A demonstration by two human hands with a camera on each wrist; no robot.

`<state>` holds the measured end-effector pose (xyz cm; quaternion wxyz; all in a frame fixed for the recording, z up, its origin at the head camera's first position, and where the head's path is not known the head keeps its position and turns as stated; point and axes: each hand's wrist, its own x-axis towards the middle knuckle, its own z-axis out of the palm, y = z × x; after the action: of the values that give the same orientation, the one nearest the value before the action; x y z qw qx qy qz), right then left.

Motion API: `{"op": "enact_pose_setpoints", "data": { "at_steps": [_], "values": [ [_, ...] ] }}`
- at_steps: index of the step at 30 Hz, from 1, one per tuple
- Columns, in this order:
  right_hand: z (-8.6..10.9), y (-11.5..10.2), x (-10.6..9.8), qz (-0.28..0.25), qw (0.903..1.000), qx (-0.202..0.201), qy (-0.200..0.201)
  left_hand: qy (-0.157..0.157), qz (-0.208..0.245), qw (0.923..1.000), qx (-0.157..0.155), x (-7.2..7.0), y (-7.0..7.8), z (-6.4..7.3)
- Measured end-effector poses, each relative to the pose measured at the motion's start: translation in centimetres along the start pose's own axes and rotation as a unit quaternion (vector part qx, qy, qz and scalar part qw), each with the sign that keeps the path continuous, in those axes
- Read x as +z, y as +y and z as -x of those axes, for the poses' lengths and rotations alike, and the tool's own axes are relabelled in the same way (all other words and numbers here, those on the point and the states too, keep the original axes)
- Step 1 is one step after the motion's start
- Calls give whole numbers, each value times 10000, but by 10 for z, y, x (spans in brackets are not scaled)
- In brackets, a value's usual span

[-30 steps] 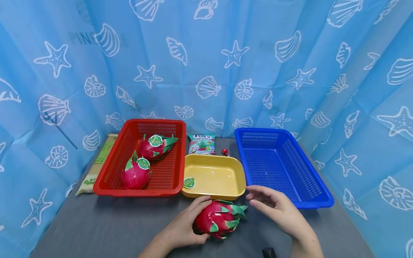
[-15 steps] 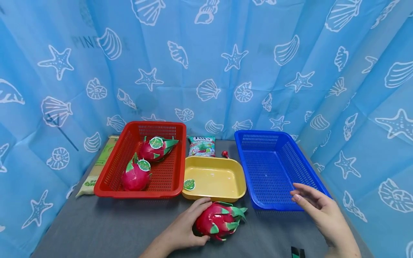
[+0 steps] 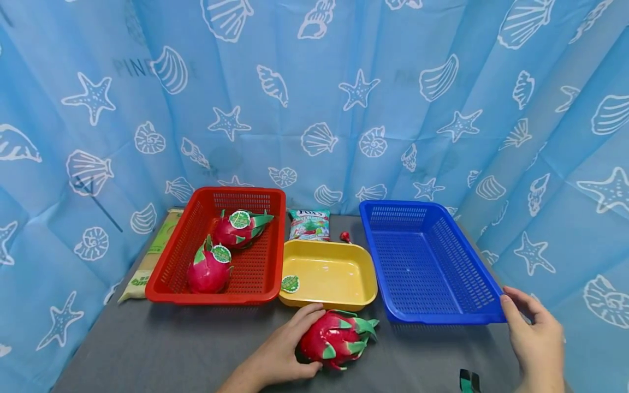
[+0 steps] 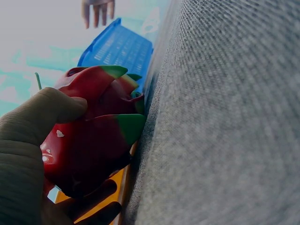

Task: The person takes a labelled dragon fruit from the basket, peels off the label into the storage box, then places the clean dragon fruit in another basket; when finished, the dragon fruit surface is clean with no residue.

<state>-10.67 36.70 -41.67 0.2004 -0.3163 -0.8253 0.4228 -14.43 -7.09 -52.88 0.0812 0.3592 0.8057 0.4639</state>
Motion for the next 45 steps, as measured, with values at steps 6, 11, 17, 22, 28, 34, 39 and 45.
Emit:
{"op": "enact_pose_setpoints", "data": {
  "at_steps": [6, 11, 17, 22, 28, 34, 39, 45],
  "values": [
    [-16, 23, 8, 283, 9987, 128, -399, -2, -12, 10000, -71, 2, 0, -1],
    [-21, 37, 21, 79, 9965, 454, -697, 35, 55, 10000, -50, 3, 1, 0],
    [-19, 46, 28, -217, 9974, 446, -516, 154, 125, 9998, -59, 6, 2, -1],
    [-15, 49, 32, -595, 9964, 528, -301, 367, 151, 9987, -311, 11, 6, -3],
    [-14, 48, 34, -859, 9950, 514, -1, 798, 43, 9966, 219, 16, 4, -4],
    [-15, 49, 37, -1015, 9940, 310, 257, 966, 517, 9929, 460, 20, 4, -4],
    [-17, 53, 39, -1031, 9935, 321, 366, 1107, 827, 9881, 675, 22, 3, -4],
    [-16, 57, 41, -1372, 9886, 393, 473, 1266, 1038, 9792, 1200, 17, 15, -5]
  ]
}}
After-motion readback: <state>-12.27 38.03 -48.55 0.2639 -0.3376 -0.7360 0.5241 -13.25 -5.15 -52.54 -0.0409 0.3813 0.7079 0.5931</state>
